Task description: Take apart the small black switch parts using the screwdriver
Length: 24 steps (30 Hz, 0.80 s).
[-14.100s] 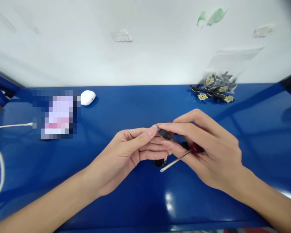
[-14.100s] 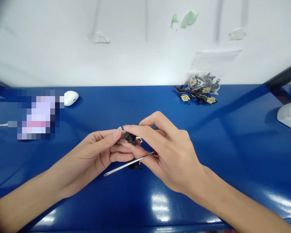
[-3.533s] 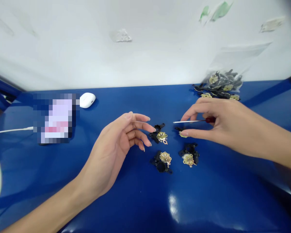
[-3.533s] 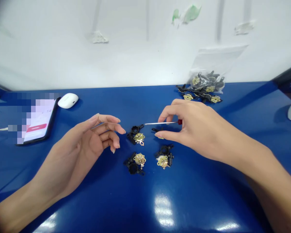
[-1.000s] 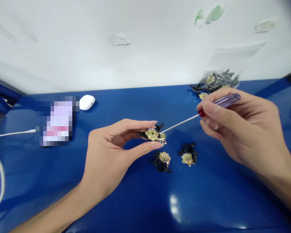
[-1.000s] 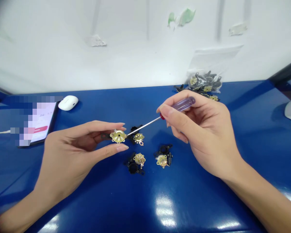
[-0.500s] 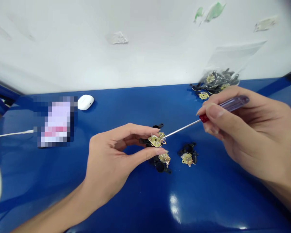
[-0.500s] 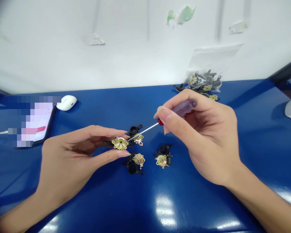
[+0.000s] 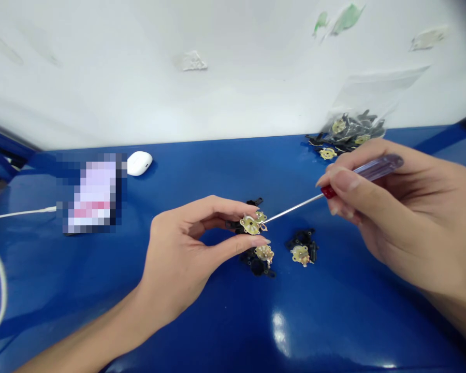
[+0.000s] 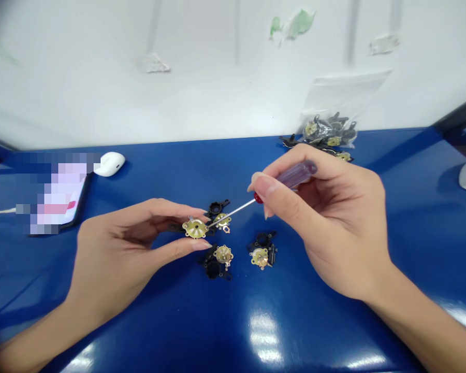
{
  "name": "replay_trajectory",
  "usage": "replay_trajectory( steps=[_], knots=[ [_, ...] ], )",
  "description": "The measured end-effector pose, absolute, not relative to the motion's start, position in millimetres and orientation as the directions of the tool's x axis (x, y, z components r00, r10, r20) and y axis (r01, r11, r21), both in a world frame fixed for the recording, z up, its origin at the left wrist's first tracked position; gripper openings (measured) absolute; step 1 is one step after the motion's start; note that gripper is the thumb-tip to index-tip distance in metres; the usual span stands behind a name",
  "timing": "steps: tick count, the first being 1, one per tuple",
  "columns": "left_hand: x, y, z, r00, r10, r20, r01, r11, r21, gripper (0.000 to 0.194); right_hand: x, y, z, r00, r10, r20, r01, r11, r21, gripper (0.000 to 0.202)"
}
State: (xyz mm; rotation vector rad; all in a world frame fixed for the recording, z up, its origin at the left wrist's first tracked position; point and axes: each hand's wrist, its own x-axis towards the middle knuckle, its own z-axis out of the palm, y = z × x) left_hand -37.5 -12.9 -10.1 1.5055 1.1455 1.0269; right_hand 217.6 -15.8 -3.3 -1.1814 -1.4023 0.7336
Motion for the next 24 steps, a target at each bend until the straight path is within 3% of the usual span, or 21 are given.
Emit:
replay_trajectory(
  steps=[9,16,21,24],
  knots=[
    [-38.7,-14.0,-11.4,0.235,0.962,0.139,0.266,-0.201,0.943,0.023,217.8,-15.0,1.5,0.095,0.937,0.335,0.360,0.282,-0.889,0.024],
    [-40.1,-17.1,-12.6,0.334,0.916,0.221,0.334,-0.335,0.881,0.019,226.6,-14.6,0.2,-0.013,0.953,0.301,0.358,0.286,-0.889,0.005],
    [-40.2,-17.2,-12.7,0.324,0.909,0.260,0.341,-0.369,0.865,0.021,229.6,-14.1,2.2,-0.049,0.962,0.268,0.342,0.269,-0.900,0.034],
    [-41.0,-17.7,-13.1,0.340,0.907,0.251,0.360,-0.372,0.856,0.023,227.9,-13.0,7.3,-0.104,0.975,0.197,0.350,0.222,-0.910,0.023]
  ],
)
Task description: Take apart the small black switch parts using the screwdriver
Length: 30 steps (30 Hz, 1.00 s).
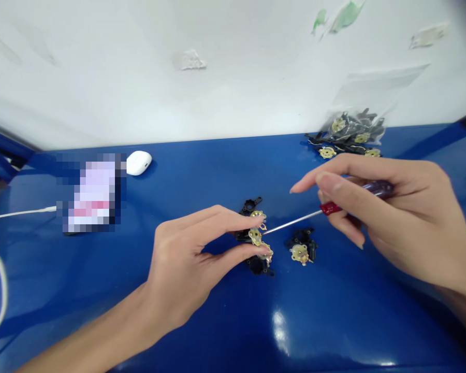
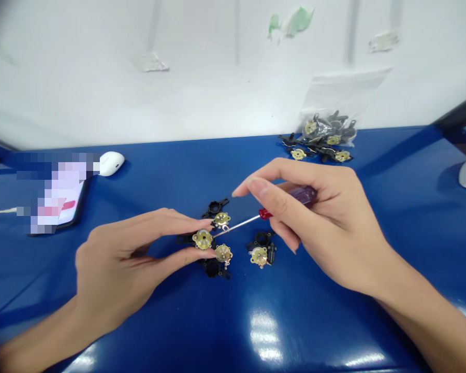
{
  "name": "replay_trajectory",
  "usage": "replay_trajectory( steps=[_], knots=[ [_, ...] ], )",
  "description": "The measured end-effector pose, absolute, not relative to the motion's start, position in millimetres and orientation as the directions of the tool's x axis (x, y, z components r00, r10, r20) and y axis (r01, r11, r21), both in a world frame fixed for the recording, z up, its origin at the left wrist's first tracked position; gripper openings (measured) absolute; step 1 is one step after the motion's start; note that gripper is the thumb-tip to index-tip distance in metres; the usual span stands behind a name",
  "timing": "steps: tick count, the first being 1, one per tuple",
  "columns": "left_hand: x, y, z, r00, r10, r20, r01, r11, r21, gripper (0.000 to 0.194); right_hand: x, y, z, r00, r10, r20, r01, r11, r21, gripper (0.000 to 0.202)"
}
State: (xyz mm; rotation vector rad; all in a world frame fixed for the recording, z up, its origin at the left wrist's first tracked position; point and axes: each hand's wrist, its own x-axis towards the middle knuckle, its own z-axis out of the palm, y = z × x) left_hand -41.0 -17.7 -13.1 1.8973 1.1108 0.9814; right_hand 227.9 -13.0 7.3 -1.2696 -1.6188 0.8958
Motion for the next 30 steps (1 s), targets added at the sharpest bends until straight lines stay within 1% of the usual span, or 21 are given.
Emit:
replay_trajectory(
  steps=[2,3,5,8,10,12,17,18,21,25,30],
  knots=[
    [-41.3,-18.3,-13.7,0.354,0.902,0.247,0.355,-0.374,0.857,0.026,227.9,-12.5,8.6,-0.127,0.977,0.173,0.327,0.206,-0.922,0.012],
    [-41.2,-18.5,-14.0,0.356,0.902,0.245,0.345,-0.371,0.862,0.026,228.4,-12.5,8.4,-0.133,0.977,0.169,0.316,0.203,-0.927,0.010],
    [-40.6,-18.7,-14.2,0.334,0.913,0.232,0.325,-0.343,0.881,0.024,230.1,-12.6,6.7,-0.139,0.975,0.176,0.309,0.211,-0.927,0.009],
    [-39.0,-18.3,-13.7,0.247,0.952,0.179,0.308,-0.253,0.917,0.017,233.5,-12.8,3.9,-0.140,0.969,0.206,0.349,0.243,-0.905,0.008],
    [-38.0,-17.5,-13.4,0.205,0.970,0.131,0.292,-0.188,0.938,0.017,235.8,-12.7,3.4,-0.146,0.963,0.229,0.371,0.267,-0.889,0.007],
    [-37.3,-16.8,-13.3,0.201,0.974,0.106,0.257,-0.157,0.954,0.020,237.8,-12.4,4.0,-0.158,0.958,0.239,0.368,0.281,-0.886,0.006],
    [-35.9,-16.9,-12.0,0.247,0.967,0.068,0.153,-0.108,0.982,0.027,238.9,-12.3,5.8,-0.182,0.963,0.199,0.275,0.244,-0.930,0.017],
    [-35.9,-17.0,-11.4,0.250,0.967,0.054,0.144,-0.092,0.985,0.027,237.9,-12.3,5.9,-0.170,0.966,0.196,0.266,0.237,-0.934,0.017],
    [-36.0,-16.4,-9.4,0.245,0.969,0.023,0.129,-0.056,0.990,0.028,234.2,-11.8,5.3,-0.080,0.978,0.194,0.289,0.209,-0.934,0.007],
    [-35.6,-12.8,-6.7,0.274,0.962,-0.021,0.077,0.000,0.997,0.031,233.6,-10.5,3.9,0.005,0.987,0.162,0.291,0.154,-0.944,0.017],
    [-35.1,-9.9,-5.0,0.283,0.958,-0.045,0.072,0.026,0.997,0.022,238.1,-10.3,2.1,0.067,0.979,0.191,0.301,0.162,-0.940,0.020]
  ],
)
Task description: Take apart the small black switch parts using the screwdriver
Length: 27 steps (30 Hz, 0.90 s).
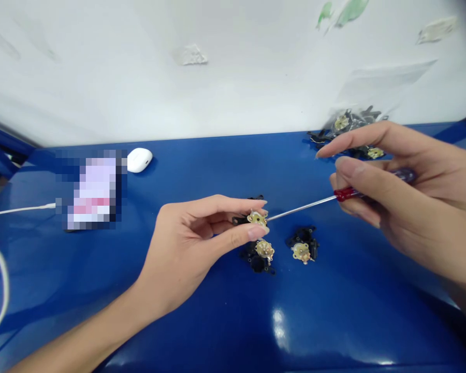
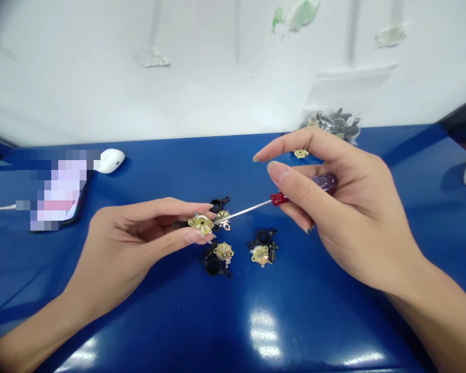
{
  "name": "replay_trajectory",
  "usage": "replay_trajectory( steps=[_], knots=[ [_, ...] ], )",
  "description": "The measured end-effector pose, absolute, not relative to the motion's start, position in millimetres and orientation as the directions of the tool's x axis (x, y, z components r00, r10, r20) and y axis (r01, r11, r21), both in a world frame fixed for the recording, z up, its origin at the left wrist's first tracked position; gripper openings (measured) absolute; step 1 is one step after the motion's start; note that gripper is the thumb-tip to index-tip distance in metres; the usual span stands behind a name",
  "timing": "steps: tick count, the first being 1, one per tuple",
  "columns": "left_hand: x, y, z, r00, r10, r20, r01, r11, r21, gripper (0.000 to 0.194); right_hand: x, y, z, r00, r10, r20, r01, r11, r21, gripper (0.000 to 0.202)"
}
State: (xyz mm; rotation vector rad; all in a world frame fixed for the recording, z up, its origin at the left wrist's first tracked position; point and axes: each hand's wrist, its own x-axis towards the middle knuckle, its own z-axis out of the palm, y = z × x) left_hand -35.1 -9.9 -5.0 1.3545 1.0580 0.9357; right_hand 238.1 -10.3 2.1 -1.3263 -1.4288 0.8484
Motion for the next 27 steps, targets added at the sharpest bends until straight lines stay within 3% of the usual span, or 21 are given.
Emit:
replay_trajectory(
  steps=[6,19,27],
  knots=[
    [-35.9,-10.3,-5.4,0.257,0.966,-0.041,0.075,0.022,0.997,0.021,236.7,-10.1,2.3,0.010,0.977,0.214,0.304,0.201,-0.931,0.017],
    [-37.3,-11.4,-8.0,0.316,0.947,0.051,0.061,-0.073,0.995,0.032,231.6,-14.6,4.6,0.090,0.941,0.325,0.411,0.262,-0.873,0.016],
    [-36.4,-11.9,-8.1,0.360,0.931,0.066,0.011,-0.075,0.997,0.042,234.0,-15.4,4.4,0.092,0.943,0.320,0.423,0.254,-0.870,0.017]
  ],
)
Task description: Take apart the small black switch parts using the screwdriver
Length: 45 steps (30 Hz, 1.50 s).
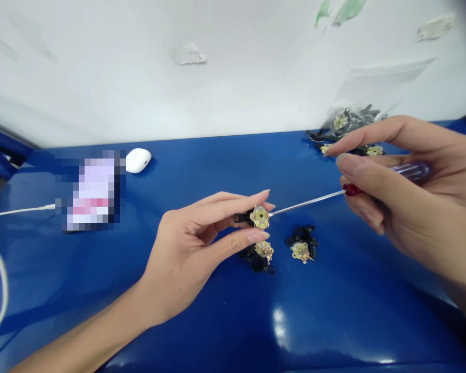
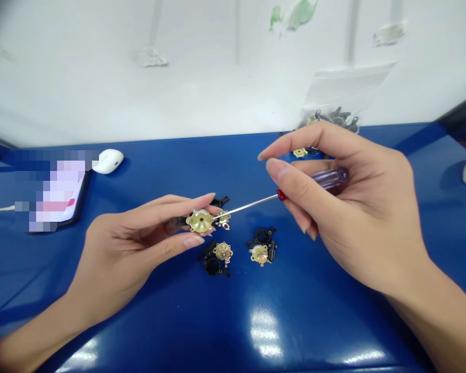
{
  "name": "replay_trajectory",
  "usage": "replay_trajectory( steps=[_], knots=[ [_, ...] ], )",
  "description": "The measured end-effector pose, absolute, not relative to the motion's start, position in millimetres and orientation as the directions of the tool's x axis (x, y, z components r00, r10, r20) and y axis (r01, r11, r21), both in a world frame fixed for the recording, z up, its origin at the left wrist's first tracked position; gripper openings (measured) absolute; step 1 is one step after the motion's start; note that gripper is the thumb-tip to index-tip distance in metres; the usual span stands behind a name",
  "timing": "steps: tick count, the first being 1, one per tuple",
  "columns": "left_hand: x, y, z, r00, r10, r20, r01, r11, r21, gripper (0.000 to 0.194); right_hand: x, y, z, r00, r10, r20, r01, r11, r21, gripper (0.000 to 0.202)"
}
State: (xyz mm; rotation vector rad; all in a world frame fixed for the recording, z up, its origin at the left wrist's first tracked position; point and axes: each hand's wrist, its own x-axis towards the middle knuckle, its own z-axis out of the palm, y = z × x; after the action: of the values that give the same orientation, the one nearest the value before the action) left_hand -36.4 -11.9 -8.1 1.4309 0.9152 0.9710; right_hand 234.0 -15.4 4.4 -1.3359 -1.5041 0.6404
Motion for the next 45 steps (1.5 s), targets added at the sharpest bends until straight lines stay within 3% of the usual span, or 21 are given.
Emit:
replay_trajectory(
  steps=[6,11,18,26,29,32,35,41,45],
  knots=[
    [-38.4,-11.6,-9.9,0.365,0.928,0.078,-0.005,-0.082,0.997,0.038,232.8,-16.7,5.3,0.114,0.947,0.299,0.404,0.230,-0.885,0.018],
    [-37.1,-12.6,-9.4,0.378,0.925,0.029,0.010,-0.036,0.999,0.036,230.3,-17.4,7.5,0.149,0.962,0.228,0.261,0.184,-0.948,0.026],
    [-37.2,-15.0,-10.2,0.392,0.920,-0.020,-0.047,0.042,0.998,0.029,235.1,-17.8,5.1,0.153,0.951,0.267,0.368,0.196,-0.909,0.018],
    [-39.3,-13.7,-15.2,0.410,0.912,-0.002,0.056,-0.023,0.998,0.025,241.1,-20.8,9.3,-0.005,0.961,0.277,0.374,0.259,-0.891,0.036],
    [-39.0,-15.1,-15.2,0.408,0.913,0.005,0.114,-0.057,0.992,0.025,238.0,-22.7,9.3,0.012,0.964,0.266,0.372,0.243,-0.896,0.034],
    [-37.9,-17.0,-15.0,0.409,0.912,0.019,0.146,-0.086,0.986,0.025,232.4,-25.2,7.0,0.080,0.955,0.286,0.383,0.235,-0.893,0.016],
    [-37.6,-17.2,-15.8,0.419,0.908,0.018,0.168,-0.097,0.981,0.025,230.3,-26.8,4.5,0.112,0.961,0.254,0.354,0.201,-0.914,0.021],
    [-40.1,-10.3,-18.1,0.394,0.919,0.012,0.133,-0.070,0.989,0.026,239.5,-24.3,3.3,-0.056,0.982,0.181,0.184,0.188,-0.965,0.027],
    [-39.9,-8.8,-17.8,0.400,0.916,-0.005,0.147,-0.059,0.987,0.025,237.6,-20.6,1.3,-0.018,0.984,0.175,0.235,0.174,-0.956,0.019]
  ],
)
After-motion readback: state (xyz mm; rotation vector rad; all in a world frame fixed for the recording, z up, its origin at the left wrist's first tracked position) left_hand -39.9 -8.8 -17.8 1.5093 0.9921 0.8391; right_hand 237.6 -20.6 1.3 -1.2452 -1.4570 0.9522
